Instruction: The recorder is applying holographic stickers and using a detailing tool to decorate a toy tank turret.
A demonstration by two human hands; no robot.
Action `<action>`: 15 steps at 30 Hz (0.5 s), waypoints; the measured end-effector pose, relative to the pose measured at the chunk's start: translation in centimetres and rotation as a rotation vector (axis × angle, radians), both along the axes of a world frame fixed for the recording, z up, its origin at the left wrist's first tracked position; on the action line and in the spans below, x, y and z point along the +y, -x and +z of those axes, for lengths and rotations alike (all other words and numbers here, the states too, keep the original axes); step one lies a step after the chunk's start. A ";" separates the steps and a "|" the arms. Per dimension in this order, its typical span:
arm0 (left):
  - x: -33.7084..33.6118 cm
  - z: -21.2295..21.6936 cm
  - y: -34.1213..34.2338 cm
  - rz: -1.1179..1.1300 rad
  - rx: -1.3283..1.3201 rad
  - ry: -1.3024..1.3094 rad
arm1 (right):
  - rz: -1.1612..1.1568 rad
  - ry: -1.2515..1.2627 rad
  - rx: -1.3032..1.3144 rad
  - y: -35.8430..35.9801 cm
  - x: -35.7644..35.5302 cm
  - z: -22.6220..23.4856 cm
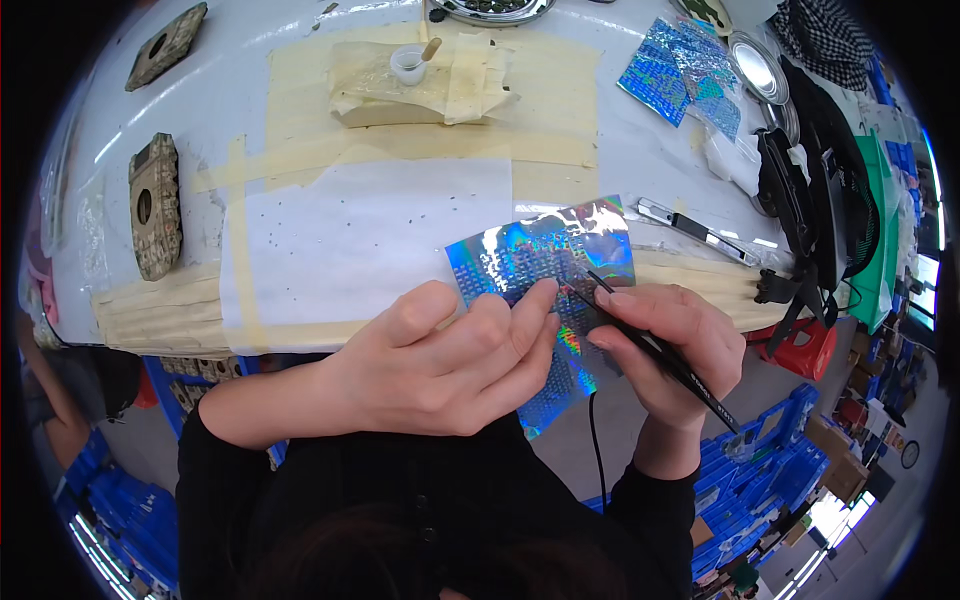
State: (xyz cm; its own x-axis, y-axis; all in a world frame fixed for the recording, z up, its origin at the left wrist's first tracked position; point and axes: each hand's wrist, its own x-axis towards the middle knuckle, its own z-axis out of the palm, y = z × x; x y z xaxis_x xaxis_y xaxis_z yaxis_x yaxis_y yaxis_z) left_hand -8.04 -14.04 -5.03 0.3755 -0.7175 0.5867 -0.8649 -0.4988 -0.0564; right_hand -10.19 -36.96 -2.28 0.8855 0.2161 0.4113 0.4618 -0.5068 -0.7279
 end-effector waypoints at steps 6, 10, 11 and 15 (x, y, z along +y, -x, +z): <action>-0.2 0.0 -0.1 -0.007 0.006 -0.012 | 0.068 -0.009 -0.029 -0.5 -0.4 -0.4; 0.0 0.0 -0.3 -0.025 -0.020 -0.019 | 0.084 0.024 -0.034 -0.8 -0.2 -0.4; 0.0 0.0 -0.3 -0.028 -0.025 -0.022 | 0.087 0.024 -0.034 -0.8 -0.3 -0.4; -0.1 -0.2 -0.2 -0.020 -0.017 -0.011 | 0.094 0.031 -0.029 -0.8 -0.3 -0.5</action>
State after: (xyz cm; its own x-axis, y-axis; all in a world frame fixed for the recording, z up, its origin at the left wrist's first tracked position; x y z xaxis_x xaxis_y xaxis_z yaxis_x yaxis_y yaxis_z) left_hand -7.87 -14.12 -5.21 0.3509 -0.7312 0.5850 -0.8735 -0.4808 -0.0771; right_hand -9.35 -37.25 -2.75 0.8485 0.3104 0.4286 0.5291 -0.4821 -0.6983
